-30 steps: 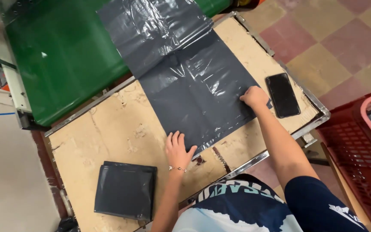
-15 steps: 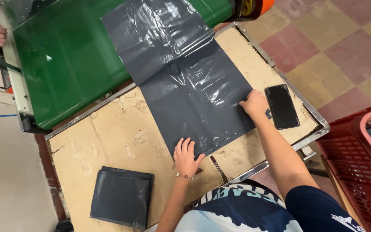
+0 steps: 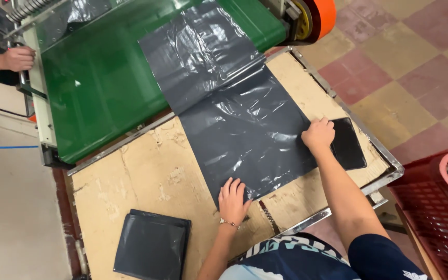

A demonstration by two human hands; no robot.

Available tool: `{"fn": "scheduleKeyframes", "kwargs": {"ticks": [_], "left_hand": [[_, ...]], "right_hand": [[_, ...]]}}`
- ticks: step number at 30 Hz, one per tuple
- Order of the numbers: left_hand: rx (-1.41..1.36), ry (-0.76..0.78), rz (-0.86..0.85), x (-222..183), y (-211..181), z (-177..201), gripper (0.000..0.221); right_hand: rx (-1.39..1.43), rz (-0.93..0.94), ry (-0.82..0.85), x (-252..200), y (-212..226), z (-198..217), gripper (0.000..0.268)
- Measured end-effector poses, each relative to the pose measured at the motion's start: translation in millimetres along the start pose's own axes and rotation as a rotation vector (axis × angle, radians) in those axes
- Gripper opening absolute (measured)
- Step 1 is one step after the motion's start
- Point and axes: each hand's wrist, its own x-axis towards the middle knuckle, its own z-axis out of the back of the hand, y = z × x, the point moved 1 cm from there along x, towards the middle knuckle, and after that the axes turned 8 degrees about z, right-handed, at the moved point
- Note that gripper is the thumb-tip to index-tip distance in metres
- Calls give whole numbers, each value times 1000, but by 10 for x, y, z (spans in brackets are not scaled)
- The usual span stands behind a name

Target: Folding plastic bags coming off a conveyor belt and placing them into a collection basket

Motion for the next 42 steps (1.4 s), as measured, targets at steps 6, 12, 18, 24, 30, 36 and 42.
{"fn": "scheduleKeyframes", "kwargs": {"ticks": [6, 12, 18, 24, 30, 36, 42], "left_hand": [[69, -85, -10, 55, -26, 171, 59], [89, 6, 75, -10, -62, 252, 75], [44, 134, 103, -70, -82, 359, 85], [53, 86, 57, -105, 14, 316, 91], [72, 76, 104, -133, -8, 339, 101], [128, -210, 78, 20, 492, -342, 61], [-207, 167, 3, -426, 587, 1377, 40]], "right_hand": [[159, -209, 339, 110, 168, 293, 90], [80, -226, 488, 142, 255, 478, 72], [101, -192, 535, 13, 305, 587, 69], [117, -35, 515, -19, 227, 312, 73], [829, -175, 597, 131, 223, 168, 64], [1278, -179, 198, 43, 562, 1184, 71], [1478, 170, 112, -556, -102, 1969, 54]]}}
